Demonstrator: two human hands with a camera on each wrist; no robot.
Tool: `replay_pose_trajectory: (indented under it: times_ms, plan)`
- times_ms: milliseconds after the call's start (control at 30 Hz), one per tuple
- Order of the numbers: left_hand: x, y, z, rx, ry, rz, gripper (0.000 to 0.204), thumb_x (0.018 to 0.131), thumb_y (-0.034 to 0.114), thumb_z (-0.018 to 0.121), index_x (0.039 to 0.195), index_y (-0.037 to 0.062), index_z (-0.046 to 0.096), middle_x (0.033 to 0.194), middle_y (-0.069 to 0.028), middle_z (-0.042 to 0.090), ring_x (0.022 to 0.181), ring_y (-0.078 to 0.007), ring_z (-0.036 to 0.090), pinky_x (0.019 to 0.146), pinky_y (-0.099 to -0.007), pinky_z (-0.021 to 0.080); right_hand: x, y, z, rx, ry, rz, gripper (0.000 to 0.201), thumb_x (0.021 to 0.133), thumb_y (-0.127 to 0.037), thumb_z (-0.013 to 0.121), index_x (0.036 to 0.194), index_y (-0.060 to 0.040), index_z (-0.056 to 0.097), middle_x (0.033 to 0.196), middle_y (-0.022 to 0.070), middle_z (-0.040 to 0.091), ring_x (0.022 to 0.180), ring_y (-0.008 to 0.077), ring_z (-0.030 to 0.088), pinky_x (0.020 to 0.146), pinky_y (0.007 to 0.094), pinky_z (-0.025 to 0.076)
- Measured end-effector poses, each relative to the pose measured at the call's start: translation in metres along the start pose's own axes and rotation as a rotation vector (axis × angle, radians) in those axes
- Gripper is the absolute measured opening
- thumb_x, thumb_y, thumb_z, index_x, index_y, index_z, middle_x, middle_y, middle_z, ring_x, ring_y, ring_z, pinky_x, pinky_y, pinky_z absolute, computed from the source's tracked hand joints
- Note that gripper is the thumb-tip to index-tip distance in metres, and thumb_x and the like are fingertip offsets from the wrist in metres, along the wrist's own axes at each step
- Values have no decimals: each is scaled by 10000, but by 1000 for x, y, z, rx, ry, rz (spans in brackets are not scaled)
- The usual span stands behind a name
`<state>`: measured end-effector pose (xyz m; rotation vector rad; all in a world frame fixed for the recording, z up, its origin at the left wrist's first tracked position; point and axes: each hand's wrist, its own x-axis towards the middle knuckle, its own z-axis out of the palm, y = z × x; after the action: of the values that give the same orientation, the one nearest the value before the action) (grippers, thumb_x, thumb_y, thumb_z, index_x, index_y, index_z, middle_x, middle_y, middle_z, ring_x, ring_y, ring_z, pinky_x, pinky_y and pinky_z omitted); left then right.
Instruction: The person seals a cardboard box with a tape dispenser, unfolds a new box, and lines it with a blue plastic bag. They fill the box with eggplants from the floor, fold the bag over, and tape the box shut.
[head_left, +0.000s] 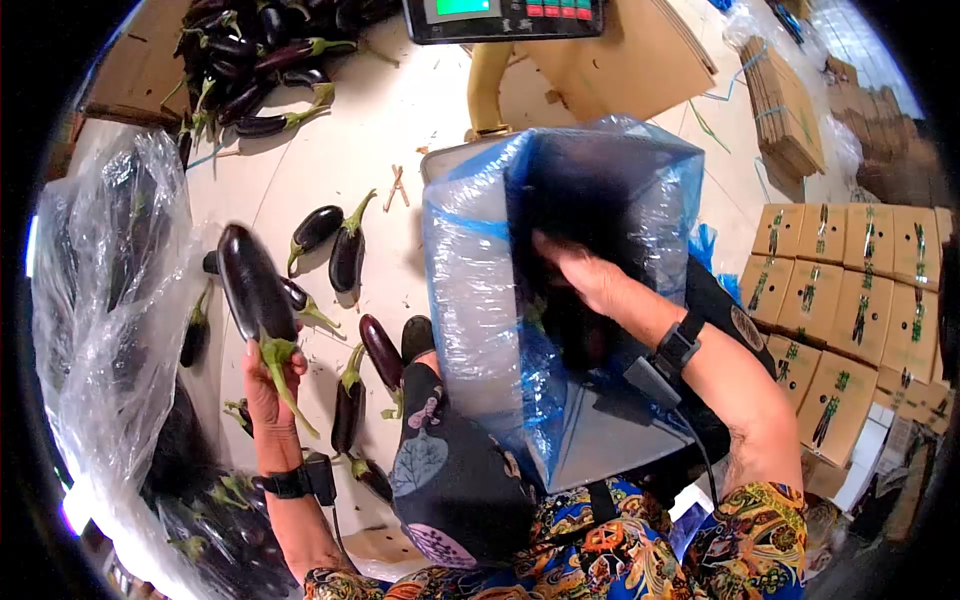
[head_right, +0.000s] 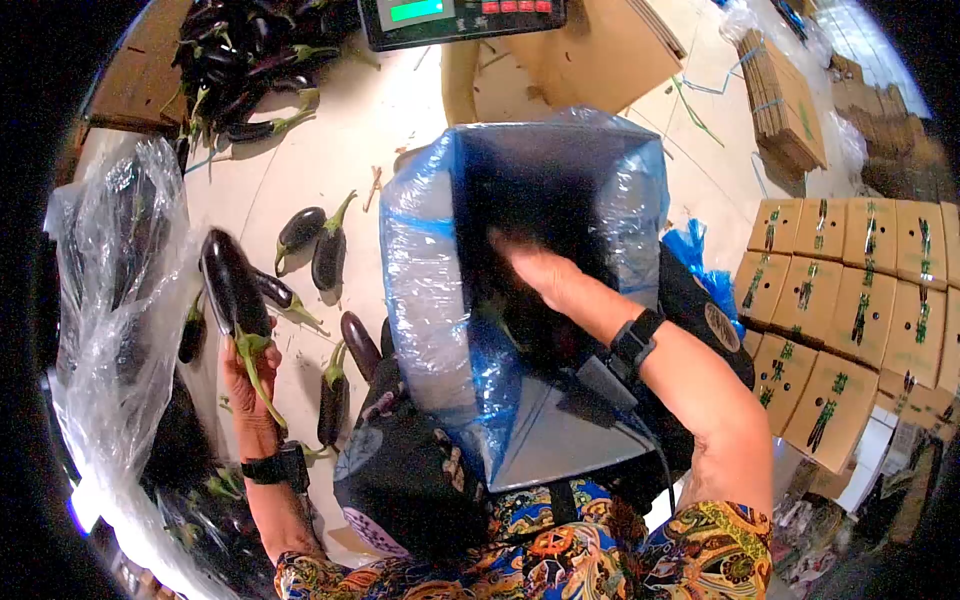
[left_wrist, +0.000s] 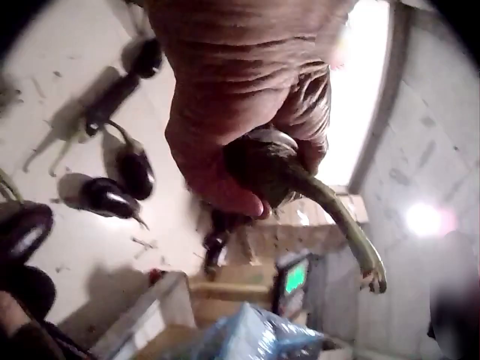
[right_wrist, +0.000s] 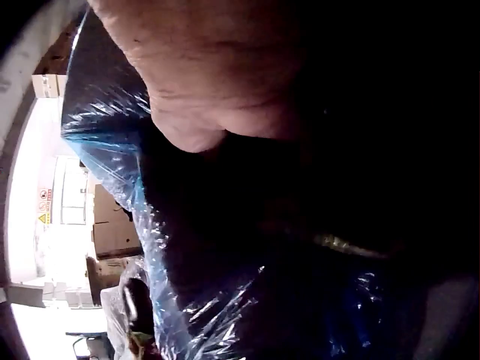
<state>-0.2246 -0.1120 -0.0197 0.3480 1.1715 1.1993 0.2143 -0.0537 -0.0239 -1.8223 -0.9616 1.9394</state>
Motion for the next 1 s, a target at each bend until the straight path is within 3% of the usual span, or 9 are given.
replay_pose_trajectory:
  times_ms: [133, 300, 333, 367, 533, 700, 800, 833, 1000]
  plan:
    - [-28, 42, 114, 511, -249, 90, 803, 714, 621, 708, 1169, -15, 526, 918, -101, 610, 723, -180, 608, 581, -329, 511, -44, -41, -6, 256, -101, -77, 690, 948, -551, 521, 1400, -39, 424, 1393, 140, 477, 1256, 241, 459, 1023, 390, 378]
    - [-22, 48, 256, 873, -747, 87, 765, 699, 322, 798, 1292, -39, 476, 1018, -114, 631, 901, -179, 610, 811, -324, 501, -109, -95, 1, 554, -166, -404, 716, 862, -512, 677, 1338, -19, 469, 1280, 119, 549, 1152, 220, 552, 983, 345, 441]
    - [-21, 34, 269, 978, -800, 164, 801, 709, 384, 821, 1289, -43, 471, 1032, -179, 647, 891, -244, 649, 814, -346, 511, -117, -101, 6, 633, -113, -424, 661, 859, -488, 692, 1295, -29, 503, 1230, 105, 581, 1119, 209, 574, 968, 340, 455]
    - [-17, 9, 275, 1021, -831, 565, 827, 732, 416, 812, 1313, -47, 448, 1028, -233, 648, 911, -302, 665, 825, -354, 513, -121, -103, 8, 713, -61, -441, 606, 857, -465, 706, 1252, -38, 538, 1179, 91, 613, 1086, 198, 595, 954, 335, 470]
    - [-14, 15, 274, 1063, -1172, 6, 657, 870, 276, 710, 1386, -22, 433, 1122, -110, 660, 1005, -182, 618, 876, -327, 502, -122, -73, -17, 485, 38, -307, 550, 855, -433, 702, 1219, -64, 517, 961, 28, 614, 876, 140, 613, 813, 280, 510]
    - [-19, 25, 198, 765, -830, -287, 483, 937, 222, 631, 1353, 15, 501, 1066, -79, 655, 914, -118, 607, 782, -257, 508, -98, -31, -17, 179, 105, -17, 642, 834, -524, 666, 1138, 31, 558, 982, 92, 656, 791, 166, 625, 736, 299, 509]
    - [-18, 1, 138, 699, -599, -227, 427, 957, 177, 556, 1348, 15, 497, 1034, -70, 653, 890, -117, 616, 796, -256, 502, -67, -35, -32, 51, -10, 83, 666, 825, -527, 677, 1111, 63, 558, 1008, 123, 651, 836, 178, 614, 780, 323, 495]
    - [-20, -8, 125, 717, -493, -258, 427, 950, 207, 572, 1324, 10, 512, 1018, -66, 652, 864, -118, 615, 788, -257, 500, -41, -21, -19, 166, 275, 17, 672, 829, -503, 686, 1188, 49, 549, 1128, 154, 636, 968, 215, 603, 867, 334, 478]
    - [-25, -52, 65, 650, -217, -231, 417, 944, 256, 571, 1261, -15, 547, 998, -73, 654, 863, -134, 617, 801, -288, 503, 3, 28, -27, 94, 241, -90, 680, 838, -432, 706, 1326, 2, 516, 1280, 138, 592, 1141, 259, 564, 1019, 335, 415]
